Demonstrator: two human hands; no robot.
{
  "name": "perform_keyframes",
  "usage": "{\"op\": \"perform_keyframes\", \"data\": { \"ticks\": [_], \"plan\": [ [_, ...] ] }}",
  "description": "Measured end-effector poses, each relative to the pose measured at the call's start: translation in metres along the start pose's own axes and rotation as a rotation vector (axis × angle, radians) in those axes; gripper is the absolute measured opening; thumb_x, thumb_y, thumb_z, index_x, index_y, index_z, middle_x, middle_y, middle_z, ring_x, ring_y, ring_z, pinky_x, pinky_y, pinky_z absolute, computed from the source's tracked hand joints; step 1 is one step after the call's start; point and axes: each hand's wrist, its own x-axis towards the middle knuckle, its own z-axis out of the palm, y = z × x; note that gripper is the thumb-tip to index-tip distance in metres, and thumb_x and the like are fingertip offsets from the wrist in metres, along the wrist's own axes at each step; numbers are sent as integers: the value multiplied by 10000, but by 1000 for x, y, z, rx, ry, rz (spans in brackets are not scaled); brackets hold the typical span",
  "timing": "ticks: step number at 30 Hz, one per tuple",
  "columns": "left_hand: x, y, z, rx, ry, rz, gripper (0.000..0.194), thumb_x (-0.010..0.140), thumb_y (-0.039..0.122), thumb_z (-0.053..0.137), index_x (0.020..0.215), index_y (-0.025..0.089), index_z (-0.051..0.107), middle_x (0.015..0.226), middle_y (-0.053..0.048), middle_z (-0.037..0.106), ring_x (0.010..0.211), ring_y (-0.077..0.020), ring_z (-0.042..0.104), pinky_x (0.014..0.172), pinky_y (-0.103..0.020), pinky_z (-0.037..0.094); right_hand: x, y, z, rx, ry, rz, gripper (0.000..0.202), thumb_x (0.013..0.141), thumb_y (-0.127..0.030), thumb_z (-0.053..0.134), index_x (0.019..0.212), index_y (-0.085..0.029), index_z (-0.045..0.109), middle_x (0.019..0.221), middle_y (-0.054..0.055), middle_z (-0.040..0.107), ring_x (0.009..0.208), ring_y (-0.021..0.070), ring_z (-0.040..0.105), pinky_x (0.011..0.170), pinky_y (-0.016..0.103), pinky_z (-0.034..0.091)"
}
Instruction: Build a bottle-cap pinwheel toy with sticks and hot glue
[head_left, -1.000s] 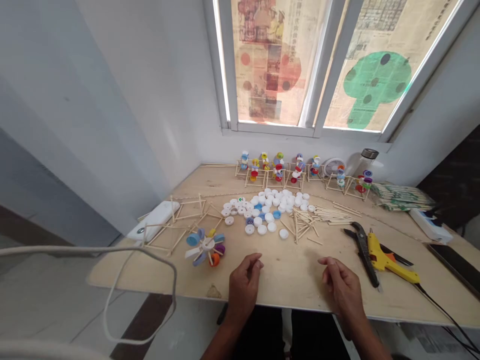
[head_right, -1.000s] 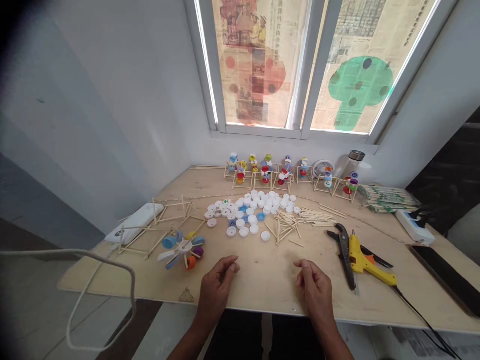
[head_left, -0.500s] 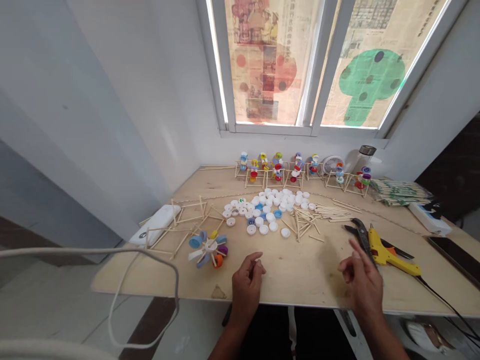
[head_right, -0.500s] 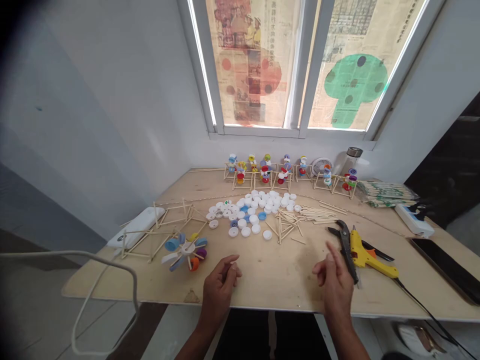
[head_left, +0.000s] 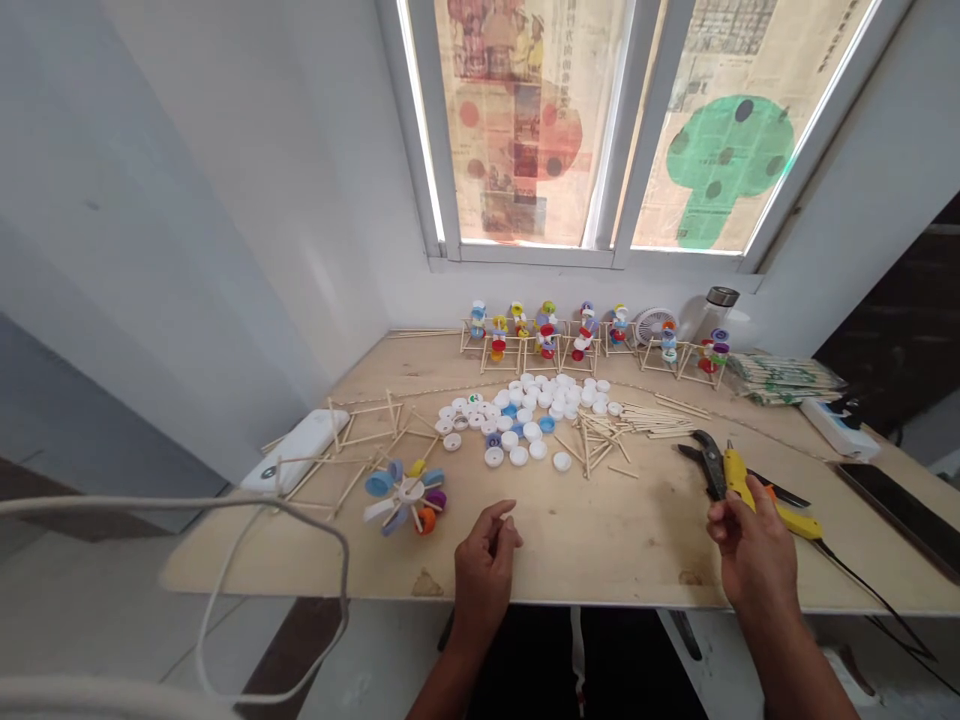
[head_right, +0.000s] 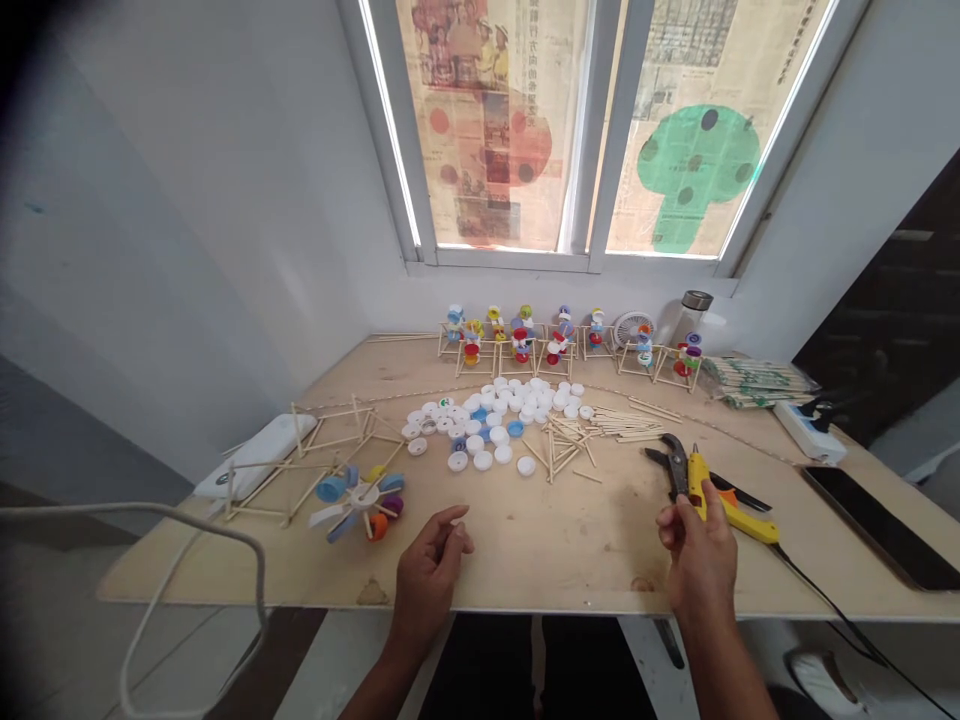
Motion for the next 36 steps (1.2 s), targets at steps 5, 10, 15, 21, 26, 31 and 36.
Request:
{"op": "perform_keyframes", "data": {
  "ticks": [5, 10, 15, 21, 26, 31, 36],
  "plan": [
    [0, 2, 0, 1, -12, -12, 300, 819, 333, 502, 1009, 141, 634, 584, 8, 607, 561, -156, 594, 578, -258, 461, -1, 5, -4, -4, -9, 7, 859, 602, -264, 725, 1375, -184, 360, 514, -90, 532, 465, 70, 458, 394, 131, 336],
    [0, 2, -1, -2, -14, -9, 298, 809, 335, 512, 1004, 148, 637, 584, 8, 612, 557, -159, 593, 571, -260, 453, 5, 7, -9, 1, 8, -10, 900, 577, -237, 735, 1380, -194, 331, 543, -97, 531, 474, 71, 474, 396, 136, 345],
    [0, 1, 0, -4, -11, -17, 314, 811, 347, 508, 1013, 146, 639, 587, 9, 615, 550, -155, 586, 567, -257, 450, 13, 6, -15, 39, 43, -30, 911, 526, -204, 745, 1345, -201, 345, 595, -97, 539, 501, 74, 504, 399, 143, 354],
    [0, 2, 0, 1, -7, -23, 320, 803, 356, 517, 1008, 147, 646, 584, 6, 617, 561, -161, 598, 569, -261, 464, 11, 4, -15, 101, 45, -3, 783, 505, -175, 757, 1214, -230, 430, 674, -79, 571, 521, 72, 520, 390, 145, 359],
    [0, 3, 0, 17, -10, -6, 312, 807, 354, 512, 997, 147, 648, 580, 5, 615, 553, -160, 596, 564, -260, 463, 13, 1, -14, 179, 44, 47, 609, 485, -135, 752, 1023, -228, 482, 666, -72, 561, 547, 74, 523, 389, 133, 361],
    [0, 4, 0, 28, -13, 0, 298, 812, 343, 510, 992, 147, 644, 581, 11, 600, 548, -154, 585, 563, -254, 457, 13, 0, -14, 176, 30, 91, 565, 485, -116, 740, 978, -224, 485, 659, -76, 553, 550, 72, 522, 400, 135, 370],
    [-2, 8, 0, 37, -17, -5, 306, 824, 353, 507, 1005, 146, 641, 593, 10, 593, 546, -148, 567, 548, -247, 446, 10, 4, -16, 127, 6, 26, 614, 503, -151, 750, 1048, -219, 477, 682, -75, 565, 549, 77, 532, 403, 152, 373]
  ]
}}
